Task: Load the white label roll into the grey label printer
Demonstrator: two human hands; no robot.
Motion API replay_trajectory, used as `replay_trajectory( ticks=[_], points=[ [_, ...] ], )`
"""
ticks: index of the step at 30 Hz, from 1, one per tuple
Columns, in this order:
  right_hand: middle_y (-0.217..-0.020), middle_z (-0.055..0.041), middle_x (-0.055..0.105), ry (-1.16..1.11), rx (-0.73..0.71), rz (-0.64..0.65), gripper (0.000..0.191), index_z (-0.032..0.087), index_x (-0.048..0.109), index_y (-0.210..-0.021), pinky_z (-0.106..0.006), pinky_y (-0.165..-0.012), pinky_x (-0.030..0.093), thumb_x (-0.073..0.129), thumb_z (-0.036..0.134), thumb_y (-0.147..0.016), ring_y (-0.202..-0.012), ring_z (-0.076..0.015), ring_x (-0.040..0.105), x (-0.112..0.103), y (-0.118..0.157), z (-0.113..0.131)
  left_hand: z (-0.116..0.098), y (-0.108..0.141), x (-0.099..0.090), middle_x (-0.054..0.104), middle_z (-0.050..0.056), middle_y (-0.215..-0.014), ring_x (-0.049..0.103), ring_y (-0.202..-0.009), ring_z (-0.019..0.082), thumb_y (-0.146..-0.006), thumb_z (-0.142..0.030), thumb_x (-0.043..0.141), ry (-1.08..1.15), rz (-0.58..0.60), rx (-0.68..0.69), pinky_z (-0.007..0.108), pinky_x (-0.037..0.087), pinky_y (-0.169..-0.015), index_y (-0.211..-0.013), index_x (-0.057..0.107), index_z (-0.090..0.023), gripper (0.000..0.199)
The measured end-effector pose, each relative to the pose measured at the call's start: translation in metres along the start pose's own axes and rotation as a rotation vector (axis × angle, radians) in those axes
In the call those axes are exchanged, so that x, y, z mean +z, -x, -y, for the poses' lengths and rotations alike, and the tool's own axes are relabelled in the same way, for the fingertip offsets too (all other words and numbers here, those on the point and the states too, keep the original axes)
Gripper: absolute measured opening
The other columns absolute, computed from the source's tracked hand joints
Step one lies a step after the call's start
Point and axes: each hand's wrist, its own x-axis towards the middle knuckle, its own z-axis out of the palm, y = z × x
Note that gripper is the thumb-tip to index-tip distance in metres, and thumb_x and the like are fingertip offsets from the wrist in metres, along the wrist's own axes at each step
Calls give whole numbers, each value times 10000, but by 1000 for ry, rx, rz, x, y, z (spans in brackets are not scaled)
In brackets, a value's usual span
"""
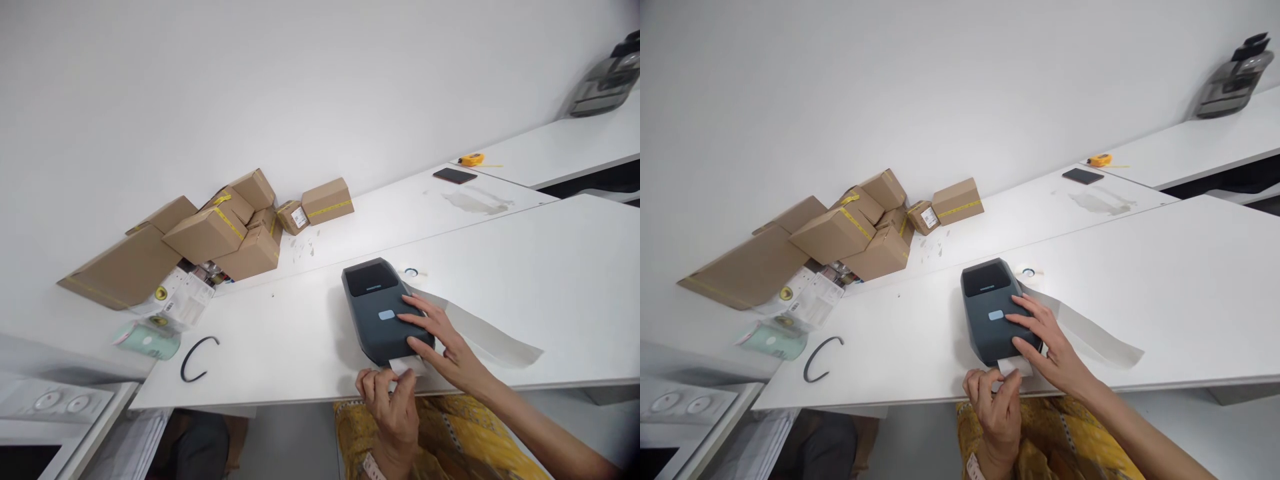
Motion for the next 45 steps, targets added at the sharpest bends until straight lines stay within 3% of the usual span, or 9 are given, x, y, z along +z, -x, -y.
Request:
replay_trajectory(
  ticks=[8,12,14,17,19,22,36,42,45],
  points=[
    [-1372,-57,627,-146,194,-254,177,328,740,-983,-544,-1116,413,611,437,-933,-1332,-311,517,22,4,-1,2,4,3,633,7,-792,561,-780,161,-858,-7,646,12,2,-2,344,449,-853,-926,755,-265,288],
    [-1524,-87,503,-351,577,-368,585,320,561,-1358,-521,-1141,399,670,575,-843,-1391,-331,477,40,11,-2,7,11,-4,666,46,-964,605,-923,192,-912,-140,633,85,43,-43,381,478,-922,-1010,744,-264,193],
    [-1561,-96,465,-429,733,-357,765,304,459,-1469,-521,-1154,390,663,635,-809,-1414,-339,455,44,15,-3,11,10,-7,645,100,-1217,600,-1142,232,-962,-257,570,176,46,-171,405,486,-1002,-1195,689,-248,262],
    [-1575,-87,457,-444,815,-303,823,301,426,-1505,-509,-1161,390,638,669,-800,-1422,-336,453,43,17,-3,15,-4,-6,426,147,-1573,434,-1441,250,-1023,-348,448,377,54,-598,369,469,-1095,-1510,426,-224,503],
    [-1566,-84,472,-409,820,-274,814,309,431,-1504,-509,-1147,408,623,681,-805,-1400,-336,480,41,17,-3,18,-18,-2,332,143,-1647,376,-1494,248,-1032,-408,433,548,132,-869,326,476,-1099,-1582,303,-219,596],
    [-1514,-99,531,-407,822,-256,803,296,457,-1479,-529,-1128,424,616,695,-801,-1350,-346,529,39,17,-4,22,-35,5,400,149,-1616,461,-1443,259,-998,-492,494,768,263,-1025,308,504,-1074,-1570,338,-201,660],
    [-1454,-113,583,-345,724,-275,719,290,488,-1438,-487,-1048,500,588,673,-838,-1288,-345,576,47,27,-22,36,-26,30,551,197,-1468,574,-1314,294,-906,-558,561,673,164,-946,376,525,-1028,-1444,482,-151,678],
    [-1602,-65,437,-408,543,-110,888,351,417,-1537,-495,-1116,458,590,788,-784,-1443,-367,431,29,47,-37,32,-15,4,569,184,-1434,637,-1200,233,-912,-597,575,680,252,-1015,310,552,-923,-1452,453,-189,688],
    [-1573,-41,482,-390,523,-100,806,364,472,-1512,-492,-1098,481,479,805,-837,-1422,-357,467,21,49,-37,16,5,-15,707,96,-995,665,-856,183,-892,-693,533,551,149,-1172,277,538,-744,-1031,664,-176,551]
  ],
)
